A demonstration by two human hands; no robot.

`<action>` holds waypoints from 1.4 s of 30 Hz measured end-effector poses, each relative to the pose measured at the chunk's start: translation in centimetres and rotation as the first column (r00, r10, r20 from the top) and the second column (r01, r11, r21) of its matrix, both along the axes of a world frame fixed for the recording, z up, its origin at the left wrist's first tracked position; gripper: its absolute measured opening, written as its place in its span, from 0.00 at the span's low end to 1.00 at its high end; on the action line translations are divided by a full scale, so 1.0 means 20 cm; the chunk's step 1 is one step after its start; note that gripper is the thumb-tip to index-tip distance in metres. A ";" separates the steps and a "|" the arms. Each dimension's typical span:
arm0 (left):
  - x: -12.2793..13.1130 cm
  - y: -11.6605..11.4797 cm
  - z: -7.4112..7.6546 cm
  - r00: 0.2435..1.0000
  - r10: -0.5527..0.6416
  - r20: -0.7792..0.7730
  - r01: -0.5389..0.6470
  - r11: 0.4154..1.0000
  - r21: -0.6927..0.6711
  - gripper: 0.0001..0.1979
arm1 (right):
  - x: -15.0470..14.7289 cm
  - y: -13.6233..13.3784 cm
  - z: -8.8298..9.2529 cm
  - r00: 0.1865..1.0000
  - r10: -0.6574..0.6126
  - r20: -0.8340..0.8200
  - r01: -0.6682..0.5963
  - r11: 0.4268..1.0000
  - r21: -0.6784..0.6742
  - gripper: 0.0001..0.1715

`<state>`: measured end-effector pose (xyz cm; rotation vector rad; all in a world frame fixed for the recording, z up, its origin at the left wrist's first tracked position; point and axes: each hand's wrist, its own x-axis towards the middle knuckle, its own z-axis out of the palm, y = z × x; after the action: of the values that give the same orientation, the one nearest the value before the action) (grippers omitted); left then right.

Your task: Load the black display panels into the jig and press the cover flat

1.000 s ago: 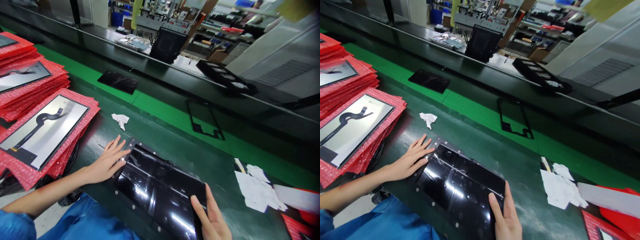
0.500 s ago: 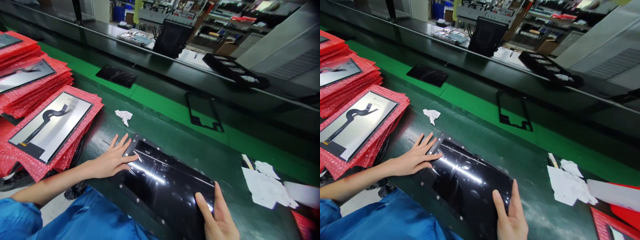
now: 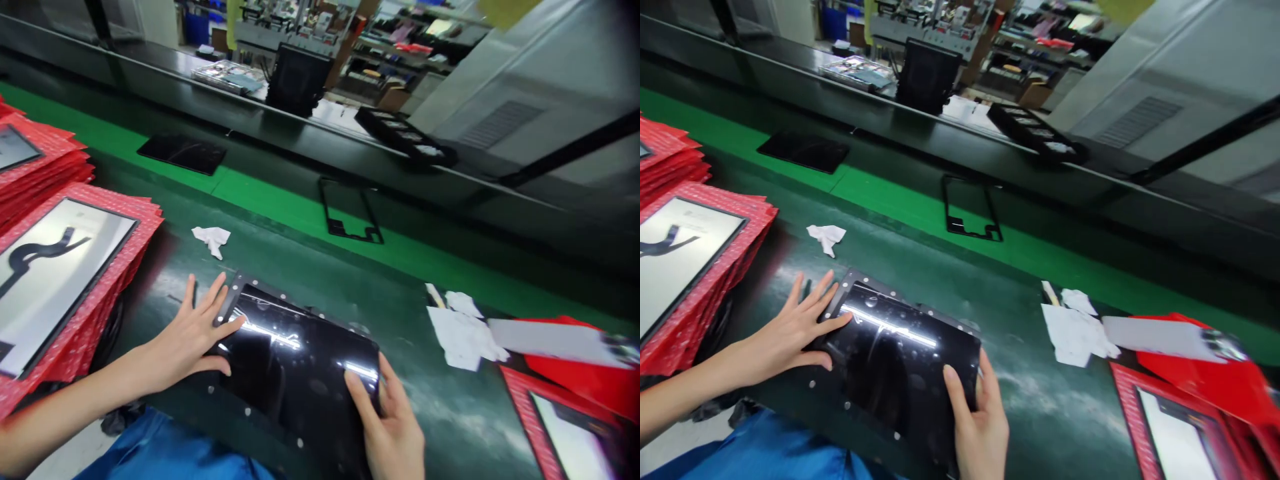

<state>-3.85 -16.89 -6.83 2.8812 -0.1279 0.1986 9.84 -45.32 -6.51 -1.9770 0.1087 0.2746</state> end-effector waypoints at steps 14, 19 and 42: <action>0.12 -0.04 -0.07 0.984 0.118 0.132 -0.151 0.951 0.270 0.26 | 0.36 -0.23 -0.09 0.632 0.683 0.367 -0.373 0.683 -0.628 0.20; 0.21 -0.05 -0.12 0.977 0.125 0.172 -0.157 0.969 0.191 0.36 | 0.35 -0.24 -0.11 0.501 0.777 0.381 -0.336 0.580 -0.742 0.27; -0.08 0.07 -0.25 0.998 0.004 -0.068 -0.012 0.992 -0.123 0.36 | 0.09 -0.43 -0.04 0.794 0.603 -0.071 -0.590 0.739 -0.324 0.52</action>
<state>-5.54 -15.49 -11.90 2.7615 -0.0880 0.1064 11.65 -53.92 -7.27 -2.3103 -0.5620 0.6727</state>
